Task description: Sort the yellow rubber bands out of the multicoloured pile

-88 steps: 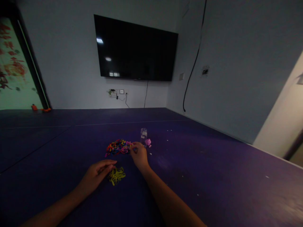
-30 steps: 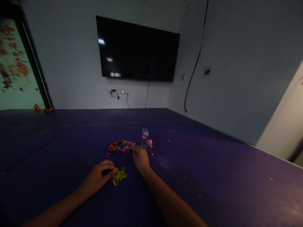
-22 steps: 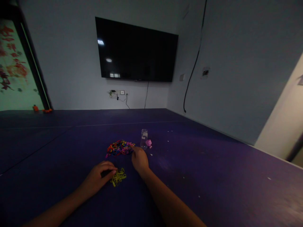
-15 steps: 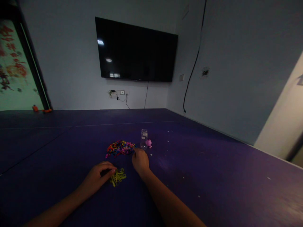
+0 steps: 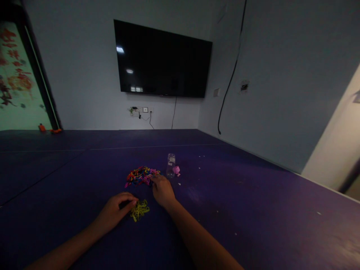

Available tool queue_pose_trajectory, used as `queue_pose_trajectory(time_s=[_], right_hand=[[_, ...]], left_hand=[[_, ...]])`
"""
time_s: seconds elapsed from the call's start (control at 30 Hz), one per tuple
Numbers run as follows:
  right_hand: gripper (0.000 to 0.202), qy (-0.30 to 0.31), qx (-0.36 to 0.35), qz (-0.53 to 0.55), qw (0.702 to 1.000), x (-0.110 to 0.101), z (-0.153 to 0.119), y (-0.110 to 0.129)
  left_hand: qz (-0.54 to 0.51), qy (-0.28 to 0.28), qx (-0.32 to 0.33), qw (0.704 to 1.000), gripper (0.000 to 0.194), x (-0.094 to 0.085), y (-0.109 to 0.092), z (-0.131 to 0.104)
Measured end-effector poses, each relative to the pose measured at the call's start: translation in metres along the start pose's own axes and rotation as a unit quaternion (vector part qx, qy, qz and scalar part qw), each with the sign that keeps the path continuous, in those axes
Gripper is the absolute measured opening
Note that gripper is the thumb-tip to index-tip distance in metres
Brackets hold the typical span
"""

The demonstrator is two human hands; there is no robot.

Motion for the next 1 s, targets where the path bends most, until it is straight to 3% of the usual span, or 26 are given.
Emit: queue_pose_trajectory(time_s=[0.27, 0.47, 0.57, 0.73, 1.0], right_hand=[[0.041, 0.054, -0.002, -0.075, 0.996, 0.008, -0.005, 0.006], [0.038, 0.021, 0.024, -0.076, 0.997, 0.001, -0.003, 0.004], [0.035, 0.010, -0.027, -0.058, 0.998, -0.003, -0.004, 0.013], [0.030, 0.046, -0.090, -0.073, 0.992, 0.001, -0.008, 0.025], [0.037, 0.045, 0.009, -0.098, 0.994, 0.005, -0.005, 0.008]], left_hand=[[0.003, 0.005, 0.001, 1.000, 0.021, 0.001, -0.001, 0.000], [0.008, 0.003, -0.001, 1.000, 0.023, 0.000, -0.001, 0.000], [0.008, 0.004, -0.003, 1.000, 0.023, 0.000, -0.001, 0.000], [0.008, -0.001, -0.004, 1.000, 0.022, -0.001, -0.001, 0.000], [0.007, 0.000, -0.003, 1.000, 0.022, -0.001, -0.002, 0.000]])
Point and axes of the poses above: each hand's wrist, its own z-axis towards the middle knuckle, its own x-axis out of the palm, y = z × x, the point moved 7 cm from there along z, towards the middle knuckle, and after that the axes turned 10 degrees about -z, right-handed, at the moved point
